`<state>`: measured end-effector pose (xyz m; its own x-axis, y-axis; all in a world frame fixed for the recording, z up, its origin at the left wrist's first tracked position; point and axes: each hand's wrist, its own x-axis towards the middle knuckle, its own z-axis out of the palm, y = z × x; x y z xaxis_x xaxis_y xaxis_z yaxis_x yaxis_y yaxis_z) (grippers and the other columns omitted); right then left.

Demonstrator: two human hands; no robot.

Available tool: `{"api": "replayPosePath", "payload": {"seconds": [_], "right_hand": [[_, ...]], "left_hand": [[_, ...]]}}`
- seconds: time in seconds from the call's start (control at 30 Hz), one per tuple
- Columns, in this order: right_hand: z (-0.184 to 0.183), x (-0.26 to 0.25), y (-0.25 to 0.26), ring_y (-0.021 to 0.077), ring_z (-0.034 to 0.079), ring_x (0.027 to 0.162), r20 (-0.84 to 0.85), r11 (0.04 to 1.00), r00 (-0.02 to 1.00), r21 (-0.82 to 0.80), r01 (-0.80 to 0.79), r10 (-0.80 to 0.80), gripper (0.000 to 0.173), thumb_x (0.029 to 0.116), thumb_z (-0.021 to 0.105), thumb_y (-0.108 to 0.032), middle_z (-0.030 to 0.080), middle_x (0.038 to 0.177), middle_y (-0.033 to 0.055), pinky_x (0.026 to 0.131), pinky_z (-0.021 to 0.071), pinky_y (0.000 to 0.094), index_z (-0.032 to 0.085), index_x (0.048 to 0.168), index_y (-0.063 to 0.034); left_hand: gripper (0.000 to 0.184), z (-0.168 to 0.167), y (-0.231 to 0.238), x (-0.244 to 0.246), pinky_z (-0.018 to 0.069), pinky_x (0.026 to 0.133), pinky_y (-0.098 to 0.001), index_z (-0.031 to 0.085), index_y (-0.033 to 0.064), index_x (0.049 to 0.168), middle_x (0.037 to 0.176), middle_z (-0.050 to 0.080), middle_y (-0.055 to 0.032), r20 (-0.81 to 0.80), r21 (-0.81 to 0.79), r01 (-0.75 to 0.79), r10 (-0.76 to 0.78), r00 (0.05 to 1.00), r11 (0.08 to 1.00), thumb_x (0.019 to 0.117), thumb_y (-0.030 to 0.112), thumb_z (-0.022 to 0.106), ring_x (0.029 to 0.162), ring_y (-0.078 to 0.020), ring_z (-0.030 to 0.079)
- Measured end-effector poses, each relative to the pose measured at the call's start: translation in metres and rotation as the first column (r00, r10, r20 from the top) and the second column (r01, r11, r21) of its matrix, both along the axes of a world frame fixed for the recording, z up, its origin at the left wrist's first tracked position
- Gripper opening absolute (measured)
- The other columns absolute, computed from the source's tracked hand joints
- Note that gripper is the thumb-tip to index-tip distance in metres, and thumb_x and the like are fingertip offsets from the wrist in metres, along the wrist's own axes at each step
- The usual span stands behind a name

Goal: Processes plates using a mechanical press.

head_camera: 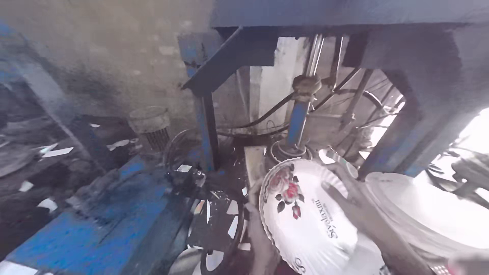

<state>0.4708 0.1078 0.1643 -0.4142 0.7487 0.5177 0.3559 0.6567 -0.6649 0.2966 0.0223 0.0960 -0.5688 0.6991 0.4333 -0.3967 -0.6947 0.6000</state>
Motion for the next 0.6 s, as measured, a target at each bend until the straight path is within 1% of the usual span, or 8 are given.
{"api": "replayPosePath", "payload": {"seconds": [0.07, 0.13, 0.2, 0.27, 0.4, 0.47, 0.53, 0.6], "right_hand": [[-0.009, 0.003, 0.002, 0.0049, 0.059, 0.114, -0.030, 0.998, 0.999, 0.056, 0.024, -0.022, 0.040, 0.0985, 0.056, -0.026, 0.062, 0.125, 0.0089, 0.099, 0.0505, 0.0258, 0.059, 0.129, -0.0002], [-0.013, 0.003, -0.002, 0.0009, 0.058, 0.117, -0.098, 0.984, 0.994, 0.166, 0.063, -0.047, 0.044, 0.0993, 0.058, -0.030, 0.063, 0.129, 0.0096, 0.100, 0.0496, 0.0206, 0.059, 0.130, 0.0016], [-0.010, 0.003, -0.009, 0.0005, 0.053, 0.129, -0.151, 0.976, 0.988, 0.208, 0.064, -0.032, 0.058, 0.0994, 0.060, -0.043, 0.058, 0.142, 0.0111, 0.107, 0.0453, 0.0187, 0.058, 0.137, 0.0010], [-0.007, 0.006, -0.018, -0.0007, 0.053, 0.129, -0.144, 0.989, 0.988, 0.128, 0.077, -0.059, 0.069, 0.0944, 0.066, -0.045, 0.059, 0.143, 0.0125, 0.108, 0.0443, 0.0175, 0.055, 0.140, 0.0058], [-0.016, -0.003, -0.039, -0.0070, 0.064, 0.097, -0.274, 0.984, 0.951, 0.063, 0.168, -0.145, 0.029, 0.0871, 0.073, -0.011, 0.073, 0.102, 0.0050, 0.093, 0.0502, 0.0117, 0.069, 0.104, 0.0116], [-0.033, -0.002, -0.040, -0.0102, 0.063, 0.095, -0.319, 0.981, 0.938, 0.095, 0.171, -0.133, 0.019, 0.0870, 0.073, -0.010, 0.072, 0.097, -0.0043, 0.091, 0.0520, 0.0101, 0.069, 0.098, 0.0044], [-0.027, 0.010, -0.046, -0.0071, 0.062, 0.096, -0.319, 0.994, 0.946, 0.066, 0.086, -0.060, 0.020, 0.0830, 0.071, 0.000, 0.070, 0.099, 0.0004, 0.091, 0.0510, 0.0127, 0.067, 0.100, 0.0110], [-0.016, 0.036, -0.053, -0.0095, 0.060, 0.104, -0.218, 0.986, 0.962, 0.020, -0.163, 0.163, 0.016, 0.0920, 0.072, -0.018, 0.068, 0.107, -0.0151, 0.094, 0.0503, 0.0135, 0.068, 0.106, -0.0127]], "left_hand": [[0.097, -0.003, -0.004, -0.010, 0.0464, 0.107, -0.0274, 0.030, 0.0017, 0.153, 0.151, 0.048, -0.0038, -0.110, -0.006, 0.134, -0.133, 0.985, 0.991, 0.0906, 0.074, 0.045, 0.133, -0.0072, 0.051], [0.102, 0.000, -0.017, -0.018, 0.0414, 0.112, -0.0242, 0.011, -0.0034, 0.158, 0.159, 0.035, -0.0100, -0.285, -0.183, 0.173, -0.221, 0.933, 0.968, 0.0923, 0.056, 0.063, 0.138, -0.0032, 0.043], [0.083, 0.003, -0.023, -0.018, 0.0420, 0.112, -0.0228, 0.021, -0.0092, 0.155, 0.154, 0.042, -0.0154, -0.394, -0.276, 0.086, -0.194, 0.898, 0.957, 0.0932, 0.021, 0.068, 0.134, -0.0026, 0.048], [0.059, 0.000, -0.026, -0.012, 0.0463, 0.106, -0.0212, 0.042, -0.0162, 0.142, 0.136, 0.061, -0.0183, -0.539, -0.243, -0.123, -0.029, 0.842, 0.962, 0.0930, 0.007, 0.064, 0.122, -0.0010, 0.059], [0.043, -0.016, -0.017, -0.005, 0.0515, 0.101, -0.0216, 0.056, -0.0155, 0.129, 0.119, 0.071, -0.0138, -0.640, -0.100, -0.297, 0.167, 0.750, 0.950, 0.0898, 0.001, 0.062, 0.111, -0.0007, 0.065], [0.039, -0.026, -0.016, -0.005, 0.0523, 0.100, -0.0211, 0.060, -0.0136, 0.125, 0.116, 0.073, -0.0125, -0.658, -0.065, -0.317, 0.198, 0.726, 0.946, 0.0893, 0.002, 0.063, 0.109, -0.0007, 0.067], [0.039, -0.014, -0.025, -0.012, 0.0513, 0.099, -0.0215, 0.064, -0.0140, 0.122, 0.114, 0.073, -0.0151, -0.682, -0.046, -0.260, 0.160, 0.713, 0.965, 0.0871, 0.005, 0.067, 0.108, -0.0025, 0.067], [0.038, -0.005, -0.041, -0.025, 0.0497, 0.101, -0.0203, 0.067, -0.0084, 0.120, 0.116, 0.074, -0.0105, -0.676, 0.034, -0.093, 0.092, 0.731, 0.995, 0.0938, 0.020, 0.067, 0.111, -0.0001, 0.065]]}}
